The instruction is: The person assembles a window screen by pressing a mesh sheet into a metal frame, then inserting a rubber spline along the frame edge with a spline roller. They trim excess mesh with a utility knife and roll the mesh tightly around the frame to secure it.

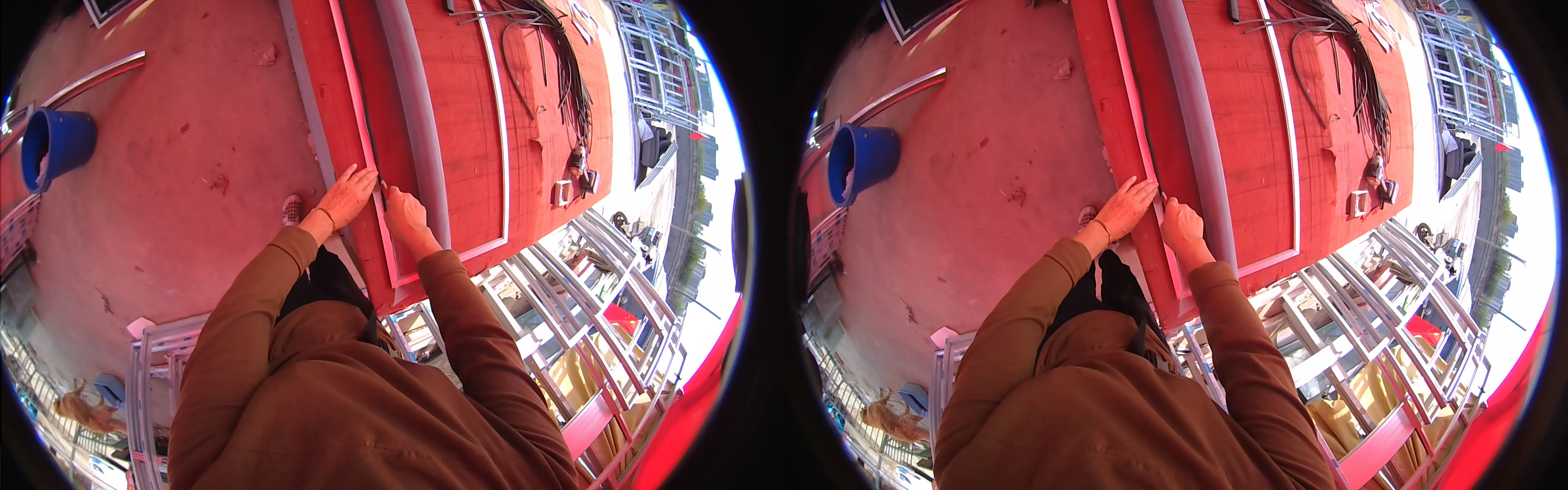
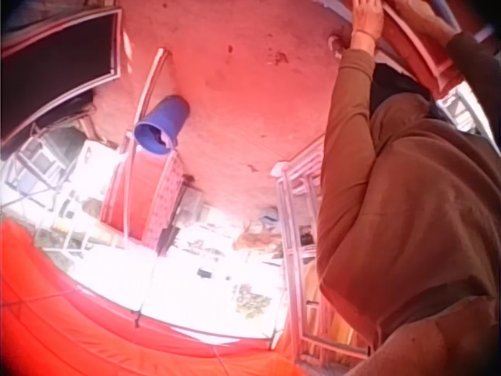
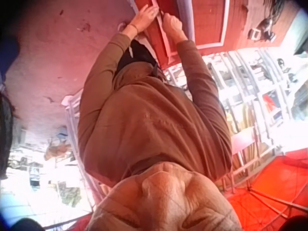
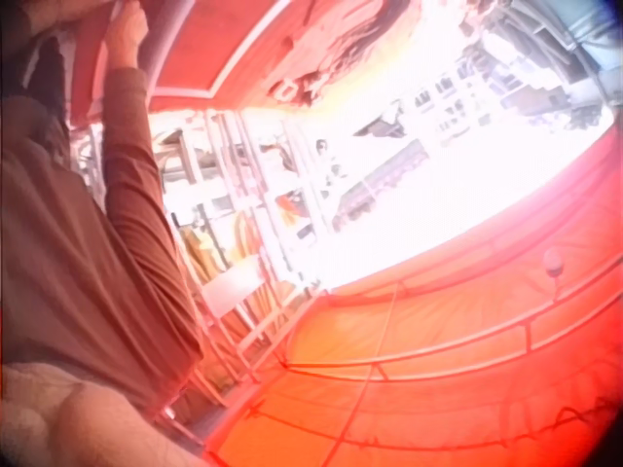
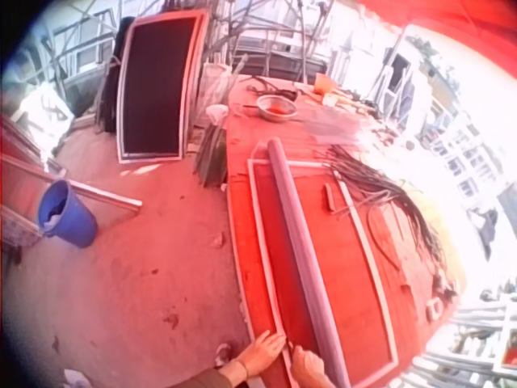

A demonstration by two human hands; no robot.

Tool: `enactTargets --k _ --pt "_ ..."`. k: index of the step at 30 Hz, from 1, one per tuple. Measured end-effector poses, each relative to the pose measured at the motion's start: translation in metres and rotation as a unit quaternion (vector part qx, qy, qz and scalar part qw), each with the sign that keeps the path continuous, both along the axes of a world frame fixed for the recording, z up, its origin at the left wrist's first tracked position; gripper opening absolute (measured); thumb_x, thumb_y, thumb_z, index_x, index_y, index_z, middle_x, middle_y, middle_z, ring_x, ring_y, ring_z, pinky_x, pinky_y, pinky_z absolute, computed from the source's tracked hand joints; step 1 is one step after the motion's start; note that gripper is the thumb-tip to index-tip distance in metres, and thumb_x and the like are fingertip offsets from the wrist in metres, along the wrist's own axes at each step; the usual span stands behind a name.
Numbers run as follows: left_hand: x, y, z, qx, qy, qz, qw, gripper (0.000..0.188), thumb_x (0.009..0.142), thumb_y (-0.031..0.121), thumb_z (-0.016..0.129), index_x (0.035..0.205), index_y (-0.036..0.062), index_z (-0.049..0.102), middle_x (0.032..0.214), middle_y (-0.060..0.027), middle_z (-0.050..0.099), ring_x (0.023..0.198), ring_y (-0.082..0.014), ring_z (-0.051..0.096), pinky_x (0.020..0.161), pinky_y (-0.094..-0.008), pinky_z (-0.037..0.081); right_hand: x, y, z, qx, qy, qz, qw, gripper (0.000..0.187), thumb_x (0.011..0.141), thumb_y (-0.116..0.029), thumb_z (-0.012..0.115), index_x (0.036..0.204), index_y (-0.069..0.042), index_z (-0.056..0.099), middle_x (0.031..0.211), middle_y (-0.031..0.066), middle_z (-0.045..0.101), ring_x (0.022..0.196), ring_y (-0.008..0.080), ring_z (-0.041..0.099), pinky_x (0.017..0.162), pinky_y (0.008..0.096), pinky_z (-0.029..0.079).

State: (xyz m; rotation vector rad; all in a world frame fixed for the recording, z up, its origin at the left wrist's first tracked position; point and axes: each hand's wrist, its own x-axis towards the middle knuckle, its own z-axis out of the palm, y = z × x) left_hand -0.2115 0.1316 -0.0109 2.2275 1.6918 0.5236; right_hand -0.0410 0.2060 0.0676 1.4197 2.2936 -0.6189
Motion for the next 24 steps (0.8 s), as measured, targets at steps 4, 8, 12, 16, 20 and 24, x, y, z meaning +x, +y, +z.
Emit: enactTargets --k 4,8,12,16,20,24 --pt "0.000 0.000 -0.002 -0.011 -0.012 0.006 1.000 0.048 0.100 0.007 0.055 0.146 -0.0050 0.061 0.161 -0.0152 0.055 0.157 -0.0271 0.046 0.134 -0.0450 0.031 -0.016 0.010 -0.002 0.007 -0.012 0.009 1.000 0.019 0.102 -0.011 0.055 0.112 0.002 0.066 0.102 0.0291 0.078 0.099 0.0477 0.078 0.085 0.0562 0.063" --pt "0.002 0.001 -0.001 -0.015 0.006 0.009 1.000 0.046 0.101 0.008 0.054 0.144 -0.0059 0.062 0.161 -0.0165 0.055 0.156 -0.0270 0.047 0.134 -0.0448 0.030 -0.019 0.014 -0.003 0.006 0.018 -0.007 1.000 0.018 0.102 -0.010 0.055 0.111 0.002 0.065 0.102 0.0296 0.078 0.100 0.0480 0.077 0.085 0.0570 0.063" --pt "0.005 0.001 0.000 -0.020 0.039 0.011 0.999 0.047 0.103 0.010 0.052 0.146 -0.0063 0.061 0.161 -0.0172 0.054 0.155 -0.0265 0.047 0.134 -0.0448 0.030 0.012 -0.013 -0.007 0.007 0.013 -0.005 1.000 0.018 0.101 -0.009 0.055 0.113 0.002 0.062 0.100 0.0293 0.078 0.098 0.0485 0.078 0.083 0.0577 0.063" --pt "0.005 0.002 0.001 -0.023 0.048 0.005 0.999 0.049 0.104 0.011 0.051 0.149 -0.0058 0.059 0.162 -0.0171 0.054 0.156 -0.0262 0.047 0.134 -0.0449 0.030 0.051 -0.055 -0.003 -0.035 -0.019 -0.023 0.999 0.021 0.099 -0.007 0.054 0.117 -0.001 0.062 0.099 0.0303 0.077 0.097 0.0513 0.076 0.081 0.0609 0.061" --pt "0.003 0.004 0.000 -0.016 0.045 0.002 0.999 0.050 0.104 0.011 0.051 0.150 -0.0056 0.057 0.162 -0.0173 0.053 0.156 -0.0261 0.046 0.134 -0.0451 0.030 0.075 -0.079 0.010 -0.076 -0.042 -0.031 0.996 0.017 0.097 -0.006 0.055 0.112 -0.002 0.062 0.096 0.0315 0.076 0.095 0.0536 0.075 0.083 0.0645 0.059" --pt "0.003 0.002 0.000 -0.021 0.021 -0.008 1.000 0.051 0.103 0.009 0.051 0.151 -0.0065 0.056 0.163 -0.0176 0.053 0.156 -0.0263 0.046 0.135 -0.0451 0.030 0.064 -0.059 0.002 -0.049 -0.008 -0.016 0.999 0.017 0.098 -0.008 0.057 0.108 0.002 0.065 0.095 0.0312 0.076 0.094 0.0510 0.077 0.082 0.0600 0.061"
